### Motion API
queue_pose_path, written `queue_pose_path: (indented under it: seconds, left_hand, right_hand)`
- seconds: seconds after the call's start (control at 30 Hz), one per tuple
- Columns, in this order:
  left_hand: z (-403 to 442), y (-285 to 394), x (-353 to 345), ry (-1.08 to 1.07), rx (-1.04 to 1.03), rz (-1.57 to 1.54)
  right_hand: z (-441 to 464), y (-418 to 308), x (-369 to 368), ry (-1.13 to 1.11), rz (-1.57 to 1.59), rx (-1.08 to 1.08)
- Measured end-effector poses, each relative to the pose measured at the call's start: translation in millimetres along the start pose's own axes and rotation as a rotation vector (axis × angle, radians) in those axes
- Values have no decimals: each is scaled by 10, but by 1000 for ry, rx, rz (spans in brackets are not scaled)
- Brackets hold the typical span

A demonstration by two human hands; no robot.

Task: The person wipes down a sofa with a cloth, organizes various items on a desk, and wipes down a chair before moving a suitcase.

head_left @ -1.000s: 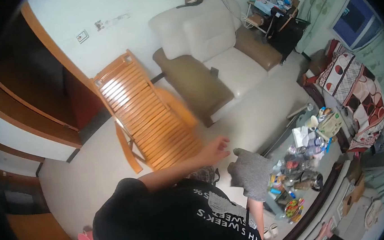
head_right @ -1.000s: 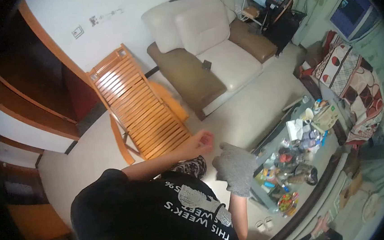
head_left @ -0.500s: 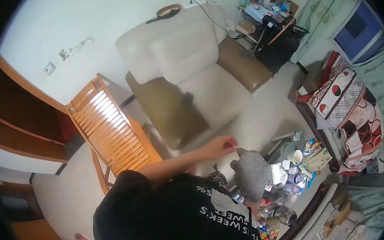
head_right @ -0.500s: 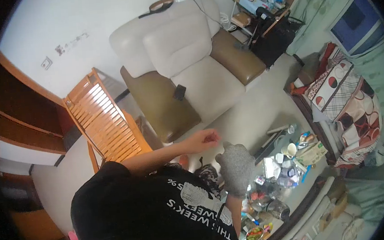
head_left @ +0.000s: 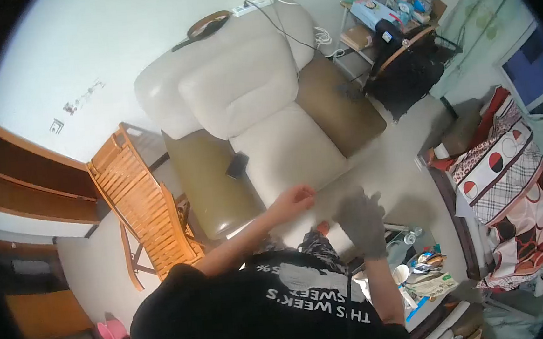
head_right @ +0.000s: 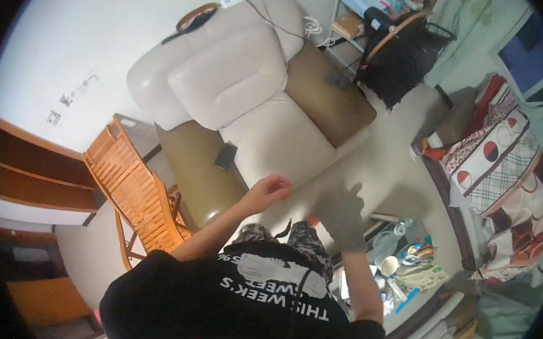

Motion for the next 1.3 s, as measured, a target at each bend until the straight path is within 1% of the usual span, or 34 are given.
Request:
queue_pose_path:
  seconds: [0.07,0.13,0.17,0.2,0.23,0.27,0.3,0.33,0.37,0.4,0.43,0.47,0.53,0.57,0.63,0.67,0.7,0.73,0.77,0.8,0.83,0.87,0.9,0.93,0.97,1.0,1.07,1.1,1.13,1.17,1.2,1.23,1.3]
  left_hand:
    - [108,203,-30,14,28,31]
    - [229,254,47,91,8,77]
    - [244,231,118,175,19,134]
    - [265,95,187,243,44,131]
    - [306,-108,267,295,44,12]
    - [265,-145,345,336,106,-39]
    - [234,-168,403,375,174,-90]
    - [227,-160,451,382,184,-94]
    - [250,-127,530,413,244,-158]
    - [286,-115,621,439,300,-218]
    - [354,-89,703,436,299,-217]
    - [466,-60,815,454,292,-201]
    - [658,-108,971,487,254,-192]
    - [782,-27,1022,516,244,-208]
    - [1070,203,1202,476,190,-181]
    - [1223,216,1320,464,151,-169]
    - [1375,199,1453,480,148,-165]
    - [1484,200,1597,479,98,-46]
    - [1597,231,1742,473,53,72]
    - [1702,332,1882,479,59,75]
    - [1804,432,2034,516,77,211]
    - [1892,520,2180,552,95,347]
    - [1991,577,2324,559,98,349]
    - [2081,611,2476,601,102,422]
    - [2146,649,2608,642,106,495]
    - [2229,768,2717,671,123,497]
    - [2440,777,3036,730,127,526]
    - [2530,751,3191,780,130,546]
    - [2646,726,3369,797,133,545]
    - [2760,742,3579,862,134,569]
    - [2853,715,3787,920,140,593]
    - [2982,648,4005,933,147,591]
    - [3250,571,4479,1065,40,710]
  right_hand:
    - [168,360,-416,72,163,31]
    - [292,756,-648,134,302,70]
    - [393,859,-647,117,305,76]
    - [525,911,-630,134,418,149]
    - [709,959,-562,157,530,223]
    - [927,936,-334,149,534,230]
    - [1170,882,-25,-186,335,266]
    - [1323,884,109,-512,125,300]
    - [1416,956,47,-509,128,307]
    - [1492,1024,-76,-171,210,362]
    - [1557,1103,-196,164,286,408]
    - [1665,1175,-391,174,276,411]
    - [1835,1305,-742,241,-75,328]
    - [1969,1360,-669,246,-77,361]
    - [2329,1433,-493,68,-75,223]
    - [2509,1517,-589,81,-73,239]
    - [2690,1629,-770,-84,-44,214]
    - [2838,1710,-925,-252,-14,186]
    - [3005,1766,-902,-251,-6,194]
    - [3193,1828,-819,-181,49,195]
    - [3399,1900,-765,-110,104,194]
    - [3625,1966,-761,-108,109,199]
    - [3893,2046,-737,9,76,254]
    - [4190,2131,-766,127,44,308]
    - [4574,2296,-1136,61,123,285]
    - [5003,2447,-1493,-5,201,263]
    - [5757,2549,-1589,246,170,149]
    - [5977,2580,-1745,248,174,161]
    - [6499,2553,-1888,259,188,176]
    - [6946,2584,-2027,271,201,192]
    - [7294,2547,-2190,278,216,204]
    - [7610,2456,-2356,284,232,215]
    - [8053,2512,-2724,298,259,233]
Point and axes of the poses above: each hand's wrist, its own z-axis towards the middle knuckle, its own x-axis out of the back of the hand, y = z × x, the point moved 1 cm from there along z, towards the middle knuckle, and after that the axes turned 8 degrees about -y, right-handed, at the moved point
